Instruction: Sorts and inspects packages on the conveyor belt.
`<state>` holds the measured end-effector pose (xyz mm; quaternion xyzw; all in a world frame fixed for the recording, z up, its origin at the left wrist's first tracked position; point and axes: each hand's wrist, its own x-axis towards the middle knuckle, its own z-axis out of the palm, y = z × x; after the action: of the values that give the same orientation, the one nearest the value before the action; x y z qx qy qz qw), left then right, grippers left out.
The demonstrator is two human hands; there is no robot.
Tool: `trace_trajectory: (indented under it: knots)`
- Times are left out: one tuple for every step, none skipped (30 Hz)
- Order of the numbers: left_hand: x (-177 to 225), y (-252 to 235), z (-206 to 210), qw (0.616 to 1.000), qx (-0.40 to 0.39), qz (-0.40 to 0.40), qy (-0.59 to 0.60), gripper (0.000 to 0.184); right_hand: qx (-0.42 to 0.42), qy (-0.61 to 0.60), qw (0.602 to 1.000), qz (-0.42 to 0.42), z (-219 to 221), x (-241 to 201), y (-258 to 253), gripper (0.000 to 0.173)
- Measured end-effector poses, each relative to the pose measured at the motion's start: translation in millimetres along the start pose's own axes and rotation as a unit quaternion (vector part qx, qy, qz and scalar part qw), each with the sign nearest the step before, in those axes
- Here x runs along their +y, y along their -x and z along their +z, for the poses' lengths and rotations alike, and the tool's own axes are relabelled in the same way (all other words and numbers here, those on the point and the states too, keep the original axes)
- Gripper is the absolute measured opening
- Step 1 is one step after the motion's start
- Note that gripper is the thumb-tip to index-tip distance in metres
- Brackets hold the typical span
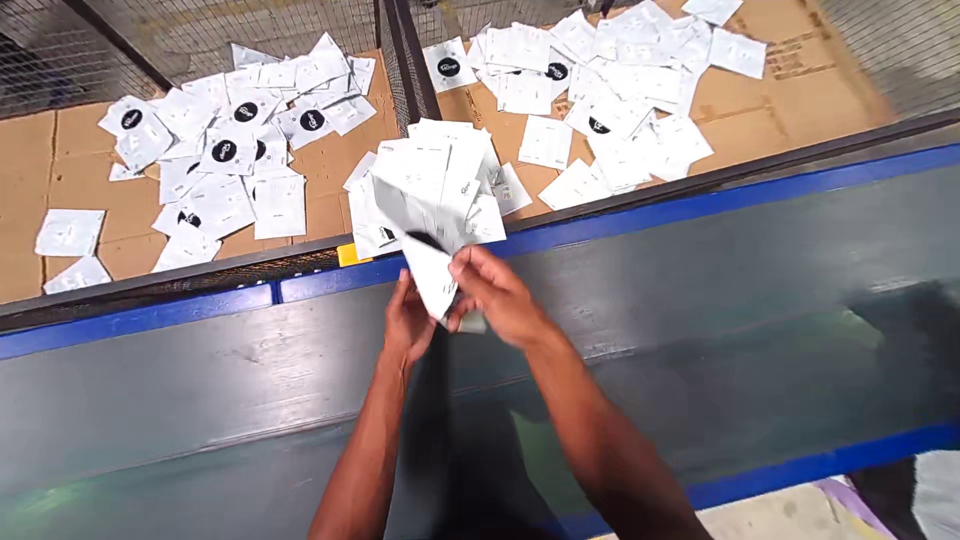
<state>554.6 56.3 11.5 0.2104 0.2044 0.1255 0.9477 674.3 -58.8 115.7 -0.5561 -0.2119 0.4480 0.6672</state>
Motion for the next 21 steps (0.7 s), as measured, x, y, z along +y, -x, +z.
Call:
trace_trajectory:
  knots:
    - [-1,12,-11,0.998,-0.008,0.019,0.052,0.048,-0.031,-0.057,0.998,0.007,6,12,10,0.019]
    - [1,23,-23,0.997,-0.008,0.042,0.067,0.036,-0.052,-0.099,0.994,0.015,10,24,18,0.018]
    - [8,31,-31,0.996,-0.003,0.067,0.057,0.028,-0.065,-0.128,0.99,0.016,14,34,21,0.018]
    - [20,34,-36,0.996,-0.004,0.091,0.022,0.026,-0.075,-0.146,0.986,0.01,17,41,20,0.017]
    - [37,37,-37,0.994,-0.015,0.101,-0.041,0.035,-0.083,-0.157,0.984,0.002,22,46,15,0.017]
    - [57,36,-34,0.986,-0.025,0.108,-0.127,0.047,-0.089,-0.162,0.983,-0.01,27,45,4,0.017]
    - [78,32,-29,0.967,-0.008,0.125,-0.224,0.059,-0.092,-0.167,0.981,-0.024,35,39,-12,0.017]
    - [97,24,-28,0.934,0.03,0.161,-0.317,0.065,-0.093,-0.177,0.979,-0.034,43,28,-32,0.018]
    - [118,15,-31,0.893,0.07,0.205,-0.394,0.067,-0.099,-0.197,0.975,-0.039,53,13,-54,0.02]
    - [139,6,-38,0.859,0.115,0.249,-0.432,0.065,-0.112,-0.225,0.967,-0.044,63,-3,-79,0.023]
    - [161,-6,-46,0.84,0.167,0.287,-0.428,0.06,-0.13,-0.242,0.96,-0.053,72,-17,-106,0.026]
    - [181,-19,-53,0.835,0.229,0.314,-0.389,0.056,-0.143,-0.236,0.959,-0.063,78,-30,-133,0.033]
    - [197,-34,-67,0.835,0.296,0.325,-0.331,0.052,-0.14,-0.185,0.97,-0.074,79,-39,-160,0.04]
    - [208,-50,-81,0.833,0.337,0.309,-0.312,0.049,-0.106,-0.088,0.986,-0.092,76,-44,-188,0.044]
    - [212,-64,-92,0.829,0.352,0.269,-0.341,0.049,-0.054,0.044,0.991,-0.118,66,-44,-217,0.046]
    - [210,-81,-96,0.825,0.337,0.227,-0.393,0.049,0.003,0.204,0.968,-0.145,47,-38,-241,0.044]
    - [206,-99,-96,0.811,0.299,0.197,-0.463,0.05,0.052,0.346,0.925,-0.15,22,-28,-257,0.045]
    - [201,-119,-94,0.78,0.254,0.177,-0.544,0.052,0.1,0.441,0.882,-0.135,-7,-16,-263,0.047]
    - [195,-138,-91,0.739,0.216,0.161,-0.617,0.056,0.146,0.495,0.85,-0.104,-34,-4,-261,0.05]
    - [191,-158,-89,0.708,0.191,0.134,-0.666,0.064,0.19,0.527,0.826,-0.07,-57,10,-253,0.056]
    - [185,-174,-85,0.691,0.175,0.095,-0.695,0.074,0.226,0.545,0.806,-0.037,-78,24,-242,0.062]
